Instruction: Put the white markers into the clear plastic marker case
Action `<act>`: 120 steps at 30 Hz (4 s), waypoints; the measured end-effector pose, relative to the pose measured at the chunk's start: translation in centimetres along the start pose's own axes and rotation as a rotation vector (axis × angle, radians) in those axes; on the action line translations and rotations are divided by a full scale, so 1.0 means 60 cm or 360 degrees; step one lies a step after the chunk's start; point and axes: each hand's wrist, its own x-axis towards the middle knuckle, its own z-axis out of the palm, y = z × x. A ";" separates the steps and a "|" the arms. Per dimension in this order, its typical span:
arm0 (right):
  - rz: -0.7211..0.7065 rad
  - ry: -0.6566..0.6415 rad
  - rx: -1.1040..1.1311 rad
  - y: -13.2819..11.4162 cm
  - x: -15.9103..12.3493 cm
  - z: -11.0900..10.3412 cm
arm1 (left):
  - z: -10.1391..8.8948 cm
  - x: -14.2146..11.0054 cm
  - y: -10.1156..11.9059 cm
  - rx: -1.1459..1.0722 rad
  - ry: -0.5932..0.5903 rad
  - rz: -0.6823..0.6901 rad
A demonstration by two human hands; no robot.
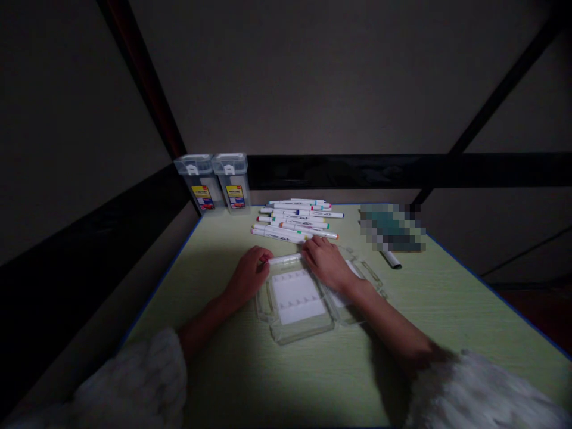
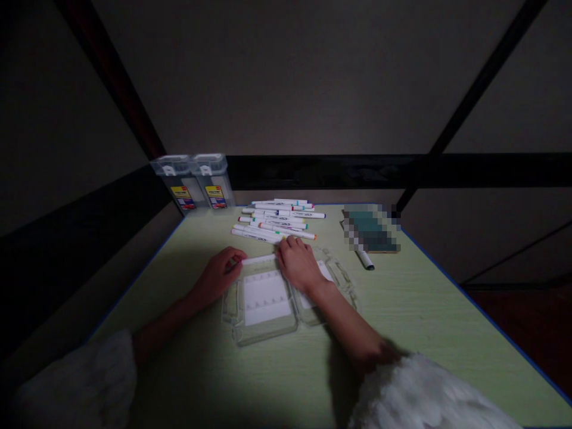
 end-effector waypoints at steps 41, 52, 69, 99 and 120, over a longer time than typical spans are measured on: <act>-0.0180 0.0025 0.0132 0.002 -0.001 -0.004 | -0.014 -0.003 0.021 -0.0021 0.0130 0.0066; -0.0320 0.0180 0.0048 0.001 -0.005 -0.014 | -0.019 -0.002 0.024 -0.0087 0.0284 0.0147; -0.0288 0.0297 0.0296 0.012 -0.016 -0.023 | -0.030 -0.002 0.028 -0.0103 0.0382 0.0193; 0.0310 0.0585 0.2064 -0.020 -0.018 -0.034 | -0.023 -0.028 0.064 -0.0175 0.0299 0.0476; 0.0529 -0.0050 0.3003 -0.059 -0.029 -0.049 | -0.024 -0.031 0.071 -0.0540 -0.0028 0.0346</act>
